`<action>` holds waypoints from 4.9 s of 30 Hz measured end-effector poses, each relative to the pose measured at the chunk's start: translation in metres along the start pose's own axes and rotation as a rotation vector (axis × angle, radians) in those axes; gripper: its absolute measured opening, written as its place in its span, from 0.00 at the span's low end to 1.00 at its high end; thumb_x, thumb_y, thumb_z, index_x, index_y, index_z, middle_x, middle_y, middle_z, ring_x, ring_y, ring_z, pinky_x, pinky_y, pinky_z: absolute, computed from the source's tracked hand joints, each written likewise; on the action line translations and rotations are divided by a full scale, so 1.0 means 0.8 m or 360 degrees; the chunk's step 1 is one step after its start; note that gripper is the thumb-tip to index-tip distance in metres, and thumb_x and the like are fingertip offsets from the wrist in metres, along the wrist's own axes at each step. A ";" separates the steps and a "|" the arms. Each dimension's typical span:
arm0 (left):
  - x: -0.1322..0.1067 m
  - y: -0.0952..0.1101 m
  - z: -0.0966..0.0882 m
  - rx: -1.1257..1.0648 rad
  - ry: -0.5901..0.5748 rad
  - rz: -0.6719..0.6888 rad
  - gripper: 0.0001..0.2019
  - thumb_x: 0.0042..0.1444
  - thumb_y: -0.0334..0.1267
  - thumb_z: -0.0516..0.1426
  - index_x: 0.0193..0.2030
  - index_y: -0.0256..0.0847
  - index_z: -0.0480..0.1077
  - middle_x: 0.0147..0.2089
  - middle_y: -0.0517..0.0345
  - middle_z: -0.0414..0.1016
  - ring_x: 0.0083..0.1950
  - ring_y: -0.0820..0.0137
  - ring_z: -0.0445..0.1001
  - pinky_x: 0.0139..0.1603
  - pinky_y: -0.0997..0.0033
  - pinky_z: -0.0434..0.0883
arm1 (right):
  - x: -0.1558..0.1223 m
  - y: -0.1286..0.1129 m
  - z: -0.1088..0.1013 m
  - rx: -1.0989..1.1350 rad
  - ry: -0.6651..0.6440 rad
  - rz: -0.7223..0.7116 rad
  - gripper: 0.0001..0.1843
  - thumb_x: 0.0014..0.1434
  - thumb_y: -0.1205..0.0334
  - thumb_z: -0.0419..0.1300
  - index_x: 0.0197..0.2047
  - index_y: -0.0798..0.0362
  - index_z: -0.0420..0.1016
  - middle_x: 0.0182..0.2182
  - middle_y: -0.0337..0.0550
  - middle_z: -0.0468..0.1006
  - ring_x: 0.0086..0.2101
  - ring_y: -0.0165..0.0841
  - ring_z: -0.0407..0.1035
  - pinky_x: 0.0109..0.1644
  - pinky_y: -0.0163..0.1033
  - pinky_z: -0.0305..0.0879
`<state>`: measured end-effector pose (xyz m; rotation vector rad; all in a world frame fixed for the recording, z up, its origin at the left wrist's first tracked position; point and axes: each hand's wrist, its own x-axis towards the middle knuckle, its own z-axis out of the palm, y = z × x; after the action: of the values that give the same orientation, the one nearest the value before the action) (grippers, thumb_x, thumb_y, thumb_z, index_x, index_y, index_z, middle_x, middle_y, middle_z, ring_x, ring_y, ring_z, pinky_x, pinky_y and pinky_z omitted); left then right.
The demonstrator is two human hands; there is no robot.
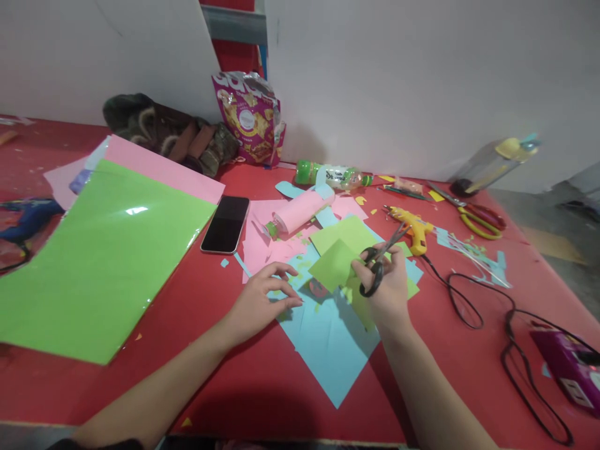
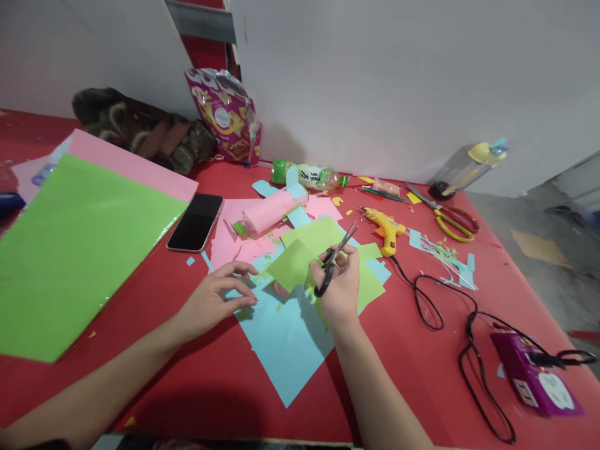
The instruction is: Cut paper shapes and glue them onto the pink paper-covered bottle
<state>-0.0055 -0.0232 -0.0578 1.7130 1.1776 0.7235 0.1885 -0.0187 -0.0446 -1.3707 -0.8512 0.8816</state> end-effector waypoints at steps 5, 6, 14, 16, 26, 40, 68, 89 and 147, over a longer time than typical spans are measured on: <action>0.001 -0.003 0.004 0.0134 -0.0076 -0.0022 0.06 0.46 0.35 0.57 0.22 0.38 0.70 0.38 0.55 0.66 0.42 0.69 0.66 0.45 0.67 0.63 | -0.006 0.001 0.002 -0.0083 -0.0089 -0.0076 0.20 0.36 0.71 0.60 0.32 0.49 0.56 0.25 0.31 0.65 0.20 0.23 0.59 0.20 0.28 0.55; 0.001 -0.003 0.004 0.0213 -0.0145 0.0000 0.06 0.47 0.35 0.56 0.22 0.38 0.70 0.38 0.55 0.67 0.42 0.69 0.66 0.45 0.66 0.63 | -0.005 0.002 0.002 -0.0083 -0.0085 -0.0088 0.20 0.36 0.71 0.60 0.32 0.49 0.56 0.25 0.31 0.65 0.21 0.23 0.60 0.20 0.28 0.56; -0.006 -0.006 0.007 0.0773 -0.0434 0.0321 0.08 0.52 0.34 0.52 0.28 0.41 0.71 0.44 0.54 0.68 0.47 0.64 0.63 0.47 0.57 0.53 | 0.004 -0.001 -0.006 -0.0096 0.0110 -0.0144 0.19 0.37 0.70 0.60 0.32 0.49 0.56 0.25 0.31 0.65 0.20 0.22 0.58 0.19 0.27 0.53; -0.006 -0.006 0.006 0.0774 -0.0410 0.0333 0.08 0.52 0.34 0.52 0.27 0.41 0.71 0.44 0.55 0.68 0.47 0.65 0.63 0.47 0.57 0.53 | 0.006 -0.002 -0.008 -0.0080 0.0153 -0.0153 0.20 0.38 0.70 0.60 0.32 0.49 0.55 0.26 0.32 0.65 0.20 0.22 0.58 0.18 0.27 0.53; 0.000 -0.003 0.000 0.0337 -0.0021 0.0168 0.09 0.51 0.35 0.52 0.24 0.39 0.70 0.43 0.54 0.68 0.46 0.66 0.65 0.48 0.60 0.60 | 0.002 0.000 -0.004 -0.0107 0.0098 -0.0149 0.19 0.38 0.70 0.60 0.32 0.49 0.56 0.24 0.31 0.64 0.20 0.23 0.58 0.19 0.28 0.54; 0.005 -0.003 -0.007 -0.0216 0.0147 -0.0074 0.12 0.53 0.39 0.48 0.23 0.37 0.64 0.40 0.52 0.65 0.43 0.68 0.65 0.43 0.66 0.65 | -0.008 0.008 0.005 -0.0124 -0.0047 -0.0156 0.19 0.38 0.69 0.60 0.33 0.49 0.56 0.24 0.31 0.64 0.22 0.25 0.60 0.23 0.31 0.56; 0.027 -0.033 -0.050 -0.0537 0.1016 -0.0249 0.06 0.46 0.38 0.55 0.26 0.38 0.63 0.23 0.64 0.68 0.24 0.73 0.73 0.27 0.77 0.68 | -0.011 0.023 0.005 -0.1171 -0.0189 -0.0528 0.20 0.41 0.61 0.61 0.36 0.52 0.56 0.29 0.42 0.63 0.32 0.38 0.62 0.37 0.48 0.60; 0.024 -0.025 -0.050 -0.0172 0.0755 -0.0254 0.06 0.45 0.38 0.54 0.27 0.37 0.64 0.27 0.60 0.69 0.31 0.73 0.69 0.34 0.75 0.66 | 0.033 -0.008 0.003 -0.2211 -0.0471 -0.0407 0.15 0.51 0.63 0.52 0.43 0.58 0.66 0.38 0.56 0.67 0.42 0.48 0.61 0.42 0.51 0.54; 0.020 -0.020 -0.049 0.0337 0.0454 -0.0173 0.09 0.52 0.41 0.48 0.26 0.39 0.61 0.27 0.59 0.68 0.30 0.71 0.67 0.32 0.74 0.62 | 0.059 0.034 0.091 -0.2194 -0.0751 -0.0646 0.11 0.55 0.61 0.49 0.40 0.50 0.68 0.40 0.49 0.63 0.41 0.42 0.57 0.39 0.45 0.53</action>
<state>-0.0391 0.0075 -0.0563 1.7399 1.5802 0.8193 0.1427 0.0560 -0.0698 -1.9989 -2.2534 0.1882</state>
